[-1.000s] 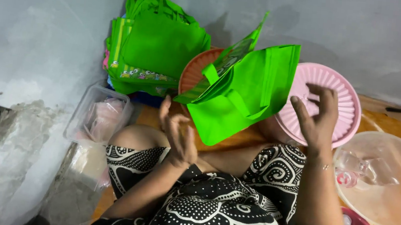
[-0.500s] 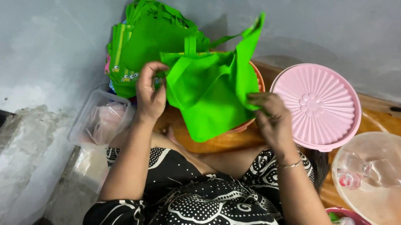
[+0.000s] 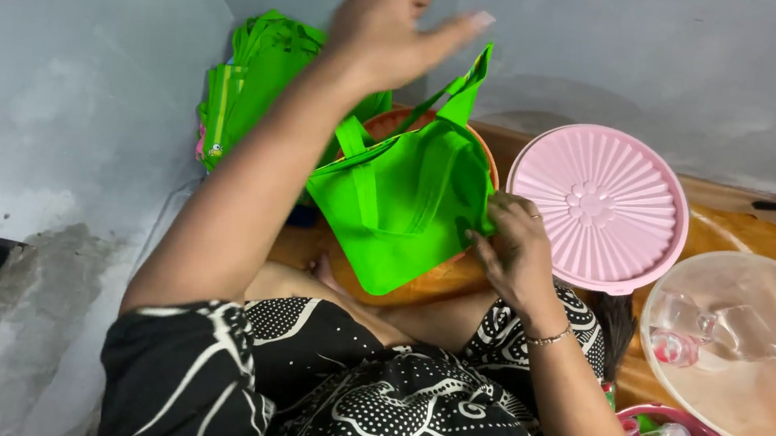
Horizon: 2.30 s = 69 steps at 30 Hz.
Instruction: Cleaning and dusting green gift bags using a feather duster and organizing them on the floor.
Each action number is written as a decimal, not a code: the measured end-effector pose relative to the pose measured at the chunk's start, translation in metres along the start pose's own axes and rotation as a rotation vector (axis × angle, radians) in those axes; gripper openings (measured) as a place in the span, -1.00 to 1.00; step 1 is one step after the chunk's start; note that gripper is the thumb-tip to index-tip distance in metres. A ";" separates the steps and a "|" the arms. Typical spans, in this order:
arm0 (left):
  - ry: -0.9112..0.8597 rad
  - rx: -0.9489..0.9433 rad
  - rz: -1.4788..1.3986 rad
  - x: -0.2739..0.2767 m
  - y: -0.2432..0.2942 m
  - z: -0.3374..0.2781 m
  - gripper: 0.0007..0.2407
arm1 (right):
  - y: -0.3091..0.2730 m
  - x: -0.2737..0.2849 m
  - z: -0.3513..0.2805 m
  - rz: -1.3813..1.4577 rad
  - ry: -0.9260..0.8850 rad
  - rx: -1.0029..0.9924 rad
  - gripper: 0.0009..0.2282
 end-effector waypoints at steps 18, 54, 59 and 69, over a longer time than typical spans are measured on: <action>-0.662 -0.194 -0.056 -0.073 0.024 -0.025 -0.91 | 0.006 0.009 0.014 0.050 0.160 0.066 -0.82; -0.534 -0.260 -0.184 -0.066 0.054 -0.053 -0.85 | -0.005 0.051 0.046 0.047 0.370 0.110 -0.73; -0.525 -0.190 -0.149 -0.058 0.043 -0.049 -0.80 | 0.004 0.044 0.047 0.048 0.152 0.054 -0.37; -0.492 -0.116 -0.106 -0.032 0.035 -0.039 -0.68 | 0.044 0.027 0.026 0.138 0.141 -0.240 -0.41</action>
Point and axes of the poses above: each hand's wrist, its own z-axis towards the middle knuckle, its own x-axis out of the back of the hand, y = z × x, the point moved 7 cm from there along z, towards the middle knuckle, and after that the axes turned 7 degrees about x, right-handed, at the moved point
